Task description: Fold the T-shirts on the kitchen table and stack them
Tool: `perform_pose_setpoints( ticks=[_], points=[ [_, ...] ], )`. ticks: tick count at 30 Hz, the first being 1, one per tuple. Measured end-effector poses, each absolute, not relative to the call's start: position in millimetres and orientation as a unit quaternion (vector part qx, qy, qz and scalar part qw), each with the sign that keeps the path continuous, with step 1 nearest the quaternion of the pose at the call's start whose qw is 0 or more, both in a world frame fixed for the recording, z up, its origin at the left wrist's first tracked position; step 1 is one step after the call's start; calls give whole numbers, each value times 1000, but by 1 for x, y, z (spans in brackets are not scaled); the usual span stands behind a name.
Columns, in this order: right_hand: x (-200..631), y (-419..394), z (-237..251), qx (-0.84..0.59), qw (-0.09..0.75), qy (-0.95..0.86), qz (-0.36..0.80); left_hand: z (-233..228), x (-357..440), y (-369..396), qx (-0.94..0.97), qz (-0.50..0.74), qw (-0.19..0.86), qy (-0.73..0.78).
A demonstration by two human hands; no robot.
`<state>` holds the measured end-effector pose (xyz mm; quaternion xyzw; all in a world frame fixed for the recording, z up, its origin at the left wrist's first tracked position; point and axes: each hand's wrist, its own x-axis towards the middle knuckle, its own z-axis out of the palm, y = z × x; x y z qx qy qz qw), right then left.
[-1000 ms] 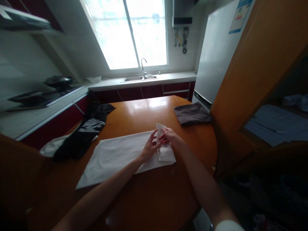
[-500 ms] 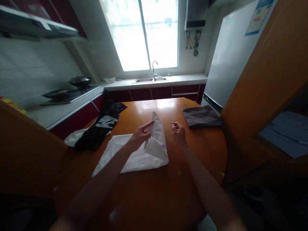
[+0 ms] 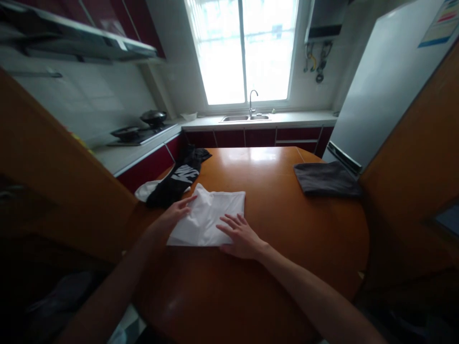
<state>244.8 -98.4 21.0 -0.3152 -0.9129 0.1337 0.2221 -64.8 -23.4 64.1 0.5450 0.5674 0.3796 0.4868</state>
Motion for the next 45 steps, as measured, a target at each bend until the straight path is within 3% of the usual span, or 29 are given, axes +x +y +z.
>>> perform_pose_setpoints(
  ticks=[8, 21, 24, 30, 34, 38, 45],
  points=[
    [244, -103, 17, -296, 183, -931, 109, 42, -90, -26, 535, 381, 535, 532],
    [246, -102, 16, -261, 181, -941, 113, 16, -115, -21, 614, 348, 469, 531],
    [246, -102, 18, -260, 177, -942, 117, 17, -118, -21, 671, 317, 395, 542],
    [245, -103, 17, -256, 168, -943, 134, 27, -78, -21, 754, 230, 65, 611],
    [244, -103, 15, -251, 153, -946, 136, 26, -37, -12, 824, 184, 55, 533],
    [244, -107, 15, -250, 129, -948, 145, 14, -35, 0, 798, 104, 57, 591],
    [246, -108, 16, -256, 144, -940, 171, -1, -52, 7, 784, 89, 35, 613]
  ],
)
